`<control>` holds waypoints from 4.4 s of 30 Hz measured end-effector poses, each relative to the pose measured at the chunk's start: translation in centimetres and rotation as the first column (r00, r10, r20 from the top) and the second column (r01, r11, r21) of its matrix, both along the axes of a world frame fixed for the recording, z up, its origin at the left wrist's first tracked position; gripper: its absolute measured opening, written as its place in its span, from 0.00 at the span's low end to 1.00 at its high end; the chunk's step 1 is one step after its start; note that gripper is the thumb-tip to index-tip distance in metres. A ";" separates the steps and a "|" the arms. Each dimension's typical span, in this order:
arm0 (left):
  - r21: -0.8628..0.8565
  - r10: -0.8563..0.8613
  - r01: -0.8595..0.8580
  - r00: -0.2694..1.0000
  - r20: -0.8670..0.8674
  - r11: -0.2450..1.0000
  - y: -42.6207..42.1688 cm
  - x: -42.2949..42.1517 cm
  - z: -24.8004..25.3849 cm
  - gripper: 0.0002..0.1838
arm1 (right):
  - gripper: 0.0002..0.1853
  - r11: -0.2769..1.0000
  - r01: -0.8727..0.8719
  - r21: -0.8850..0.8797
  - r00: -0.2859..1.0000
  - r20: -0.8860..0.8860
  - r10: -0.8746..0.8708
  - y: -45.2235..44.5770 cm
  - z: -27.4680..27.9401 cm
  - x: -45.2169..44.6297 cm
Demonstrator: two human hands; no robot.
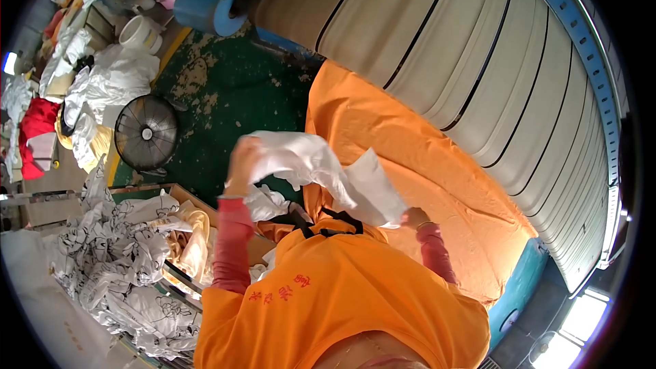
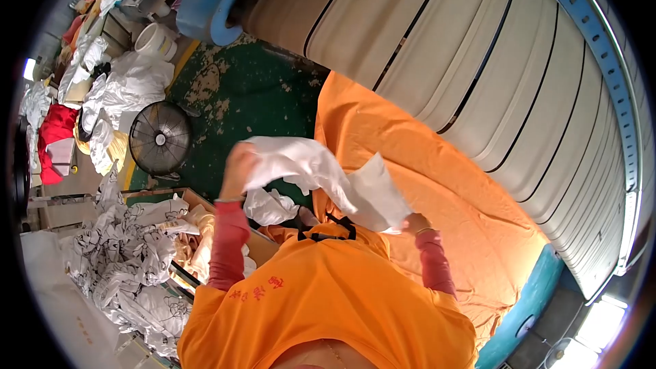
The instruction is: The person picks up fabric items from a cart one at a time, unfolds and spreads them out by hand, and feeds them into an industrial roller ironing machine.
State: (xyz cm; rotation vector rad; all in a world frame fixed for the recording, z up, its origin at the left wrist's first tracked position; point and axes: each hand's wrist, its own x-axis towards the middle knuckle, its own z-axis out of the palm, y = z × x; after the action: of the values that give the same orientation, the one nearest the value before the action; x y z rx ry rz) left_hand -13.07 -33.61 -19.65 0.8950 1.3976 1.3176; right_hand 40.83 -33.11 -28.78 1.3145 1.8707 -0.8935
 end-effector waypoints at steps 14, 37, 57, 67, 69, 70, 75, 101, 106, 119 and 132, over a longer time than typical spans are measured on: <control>0.259 -0.759 0.715 0.588 0.279 0.649 2.1 14.1 14.6 0.15 | 0.15 0.884 0.338 0.322 0.419 -0.893 0.165 3.4 16.9 -17.0; 0.481 -0.783 0.692 0.622 -0.018 0.539 5.5 8.2 27.1 0.14 | 0.14 0.969 0.239 0.067 0.066 -0.996 0.052 5.9 18.7 -24.4; 0.179 -0.348 0.448 0.844 -0.407 0.876 15.8 3.3 17.8 0.14 | 0.03 0.084 0.932 0.354 0.361 -0.927 -0.104 2.0 25.4 5.7; 0.533 0.277 0.216 0.665 -0.694 0.818 30.5 11.3 18.4 0.10 | 0.15 -0.450 0.801 0.396 0.498 -0.857 0.134 12.1 29.0 9.5; 0.480 0.382 0.215 0.376 -0.845 0.851 34.2 13.5 18.8 0.10 | 0.14 -0.438 0.578 0.688 0.729 -0.677 -0.101 16.7 28.5 13.7; 0.471 0.394 0.210 0.321 -0.861 0.857 35.8 14.0 19.2 0.09 | 0.14 -0.457 0.481 0.748 0.755 -0.618 -0.218 19.4 27.7 14.9; 0.477 0.446 0.177 0.190 -0.875 0.861 44.0 16.4 20.6 0.11 | 0.16 -0.324 0.304 0.896 0.720 -0.439 -0.538 28.7 31.3 16.2; 0.208 -0.204 0.196 0.979 0.016 0.958 19.9 10.8 3.4 0.12 | 0.18 -0.403 0.911 -0.089 -0.065 -0.995 0.074 6.6 10.8 9.0; 0.207 -0.109 0.093 0.992 0.068 0.974 20.1 8.1 3.9 0.12 | 0.23 -0.616 0.777 0.128 0.095 -0.992 -0.086 6.9 15.7 9.2; 0.227 -0.152 0.133 0.986 0.067 0.965 19.3 11.3 -0.8 0.11 | 0.18 -0.395 0.899 -0.189 -0.234 -0.970 -0.068 4.6 10.8 12.4; -0.241 -0.294 0.169 0.491 -0.820 0.956 2.8 8.7 -19.4 0.13 | 0.05 0.362 0.858 -0.365 0.264 -0.292 -0.919 3.9 -14.0 8.4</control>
State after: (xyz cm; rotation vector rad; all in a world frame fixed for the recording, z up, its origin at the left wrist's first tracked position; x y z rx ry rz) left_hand -4.33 -30.76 -39.04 1.7167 1.9689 0.5073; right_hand 49.27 -29.24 -42.80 2.2841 1.1119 -2.0381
